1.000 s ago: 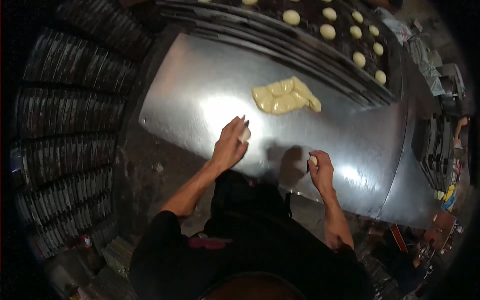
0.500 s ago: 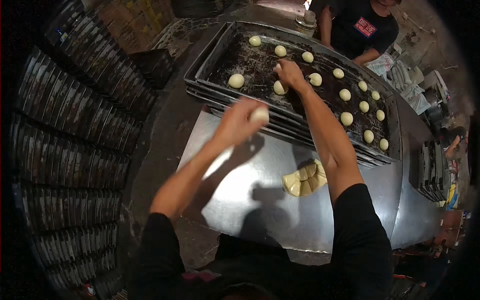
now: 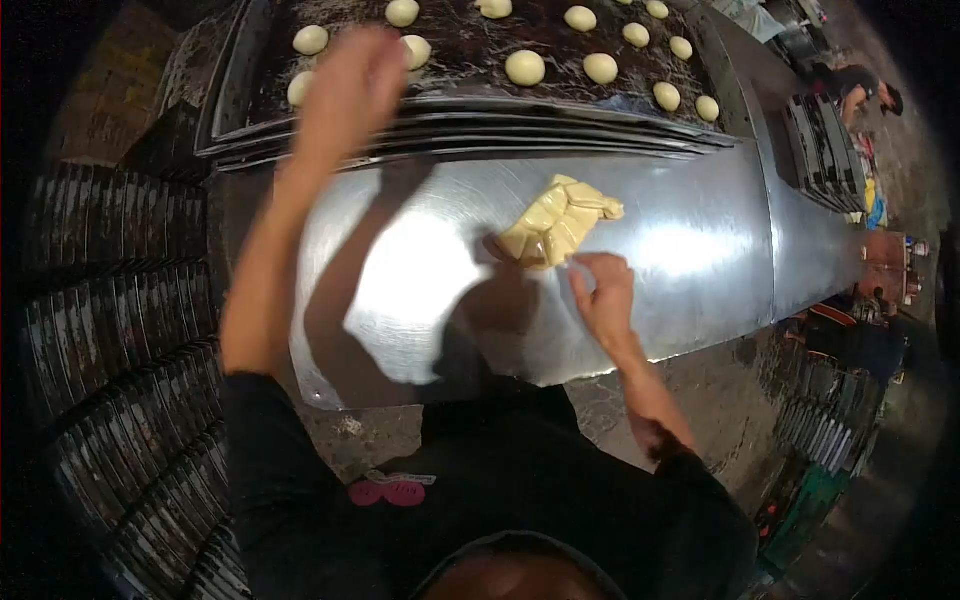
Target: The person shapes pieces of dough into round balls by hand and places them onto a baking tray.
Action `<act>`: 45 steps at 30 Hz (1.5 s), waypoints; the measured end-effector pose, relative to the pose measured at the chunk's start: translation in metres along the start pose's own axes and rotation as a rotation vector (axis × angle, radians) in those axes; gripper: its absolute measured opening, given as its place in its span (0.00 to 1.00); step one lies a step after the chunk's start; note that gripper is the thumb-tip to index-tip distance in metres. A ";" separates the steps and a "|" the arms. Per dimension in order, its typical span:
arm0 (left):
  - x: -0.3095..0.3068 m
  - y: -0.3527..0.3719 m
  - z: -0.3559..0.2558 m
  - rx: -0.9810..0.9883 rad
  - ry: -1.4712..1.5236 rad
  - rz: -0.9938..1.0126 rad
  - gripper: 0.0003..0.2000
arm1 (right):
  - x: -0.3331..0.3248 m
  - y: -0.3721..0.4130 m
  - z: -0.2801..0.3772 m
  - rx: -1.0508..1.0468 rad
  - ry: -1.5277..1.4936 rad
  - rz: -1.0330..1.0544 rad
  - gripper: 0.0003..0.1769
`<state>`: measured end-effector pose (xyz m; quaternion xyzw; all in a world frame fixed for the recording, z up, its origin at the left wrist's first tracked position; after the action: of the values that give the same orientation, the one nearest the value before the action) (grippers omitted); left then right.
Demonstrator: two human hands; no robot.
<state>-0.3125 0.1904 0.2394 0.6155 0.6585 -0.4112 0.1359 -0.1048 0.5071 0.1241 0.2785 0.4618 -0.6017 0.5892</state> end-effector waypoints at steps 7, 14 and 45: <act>0.203 0.187 -0.011 0.006 -0.044 0.088 0.09 | 0.085 -0.007 -0.010 -0.422 0.179 -0.158 0.14; 0.121 0.278 -0.024 -0.985 1.098 -0.317 0.06 | 0.021 0.123 -0.043 -0.180 -0.568 0.332 0.13; 0.252 0.258 -0.101 0.016 0.016 0.382 0.09 | 0.043 0.059 -0.132 -0.169 -0.027 -0.178 0.08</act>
<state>-0.0934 0.4136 0.0332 0.7336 0.5275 -0.3783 0.2011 -0.0817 0.6117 0.0171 0.1777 0.5259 -0.6142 0.5609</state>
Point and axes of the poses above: each hand's wrist, its own y-axis away from the middle knuckle, its own x-axis out of the palm, z = x × y, the point moved 1 cm from there along -y, towards the middle knuckle, and after that the axes turned 3 degrees about -x, right-handed, at the moved point
